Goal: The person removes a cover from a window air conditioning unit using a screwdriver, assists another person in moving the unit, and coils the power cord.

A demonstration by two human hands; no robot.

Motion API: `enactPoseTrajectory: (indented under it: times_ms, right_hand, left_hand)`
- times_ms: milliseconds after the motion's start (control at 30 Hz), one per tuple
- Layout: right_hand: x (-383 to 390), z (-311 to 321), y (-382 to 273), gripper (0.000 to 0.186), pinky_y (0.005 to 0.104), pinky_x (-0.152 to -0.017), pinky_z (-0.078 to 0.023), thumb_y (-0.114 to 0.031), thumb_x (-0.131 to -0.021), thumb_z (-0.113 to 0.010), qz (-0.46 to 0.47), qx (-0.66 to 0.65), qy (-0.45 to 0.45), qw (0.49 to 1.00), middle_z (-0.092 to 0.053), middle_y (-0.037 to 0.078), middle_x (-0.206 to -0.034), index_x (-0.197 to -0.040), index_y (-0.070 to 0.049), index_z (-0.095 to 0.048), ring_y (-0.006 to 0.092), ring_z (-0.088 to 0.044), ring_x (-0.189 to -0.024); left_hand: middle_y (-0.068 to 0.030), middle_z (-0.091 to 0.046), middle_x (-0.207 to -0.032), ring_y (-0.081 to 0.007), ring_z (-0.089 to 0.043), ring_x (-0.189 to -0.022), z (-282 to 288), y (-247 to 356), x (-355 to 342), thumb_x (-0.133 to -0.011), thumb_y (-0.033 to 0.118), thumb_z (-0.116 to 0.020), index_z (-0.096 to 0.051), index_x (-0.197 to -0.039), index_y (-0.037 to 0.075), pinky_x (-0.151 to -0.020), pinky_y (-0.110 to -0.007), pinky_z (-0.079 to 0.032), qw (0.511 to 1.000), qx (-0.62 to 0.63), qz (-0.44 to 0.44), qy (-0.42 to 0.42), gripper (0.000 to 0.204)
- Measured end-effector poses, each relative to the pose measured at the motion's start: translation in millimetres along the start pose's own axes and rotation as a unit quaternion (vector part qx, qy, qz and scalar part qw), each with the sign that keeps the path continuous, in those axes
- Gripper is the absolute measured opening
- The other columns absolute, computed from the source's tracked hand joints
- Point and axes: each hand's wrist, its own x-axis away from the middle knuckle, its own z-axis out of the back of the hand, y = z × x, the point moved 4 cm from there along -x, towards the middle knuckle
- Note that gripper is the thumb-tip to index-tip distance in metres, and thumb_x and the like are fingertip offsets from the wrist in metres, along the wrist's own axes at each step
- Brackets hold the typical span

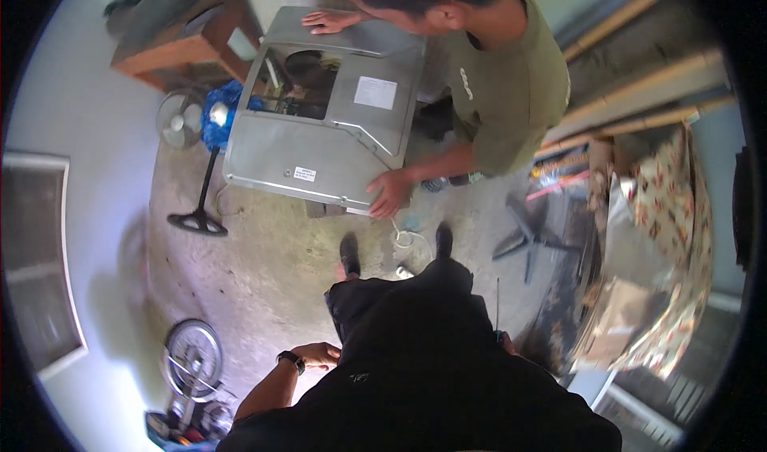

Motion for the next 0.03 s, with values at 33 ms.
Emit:
enactPoseTrajectory:
  times_ms: [33]
  right_hand:
    - [-32.8,18.9,3.1,0.048,0.0478,-0.086,-0.051,-0.035,-0.082,-0.078,0.019,0.013,-0.009,1.0,-0.068,0.021,-0.108,-0.117,-0.01,-0.056,0.0373,-0.066,-0.105]
  left_hand:
    - [0.0031,-0.072,-0.109,-0.007,-0.06,-0.104,-15.2,-4.8,-16.1,-0.082,0.03,-0.083,-0.072,-0.118,0.016,-0.086,-0.041,-0.049,0.999,0.038,0.024,0.007,0.04]
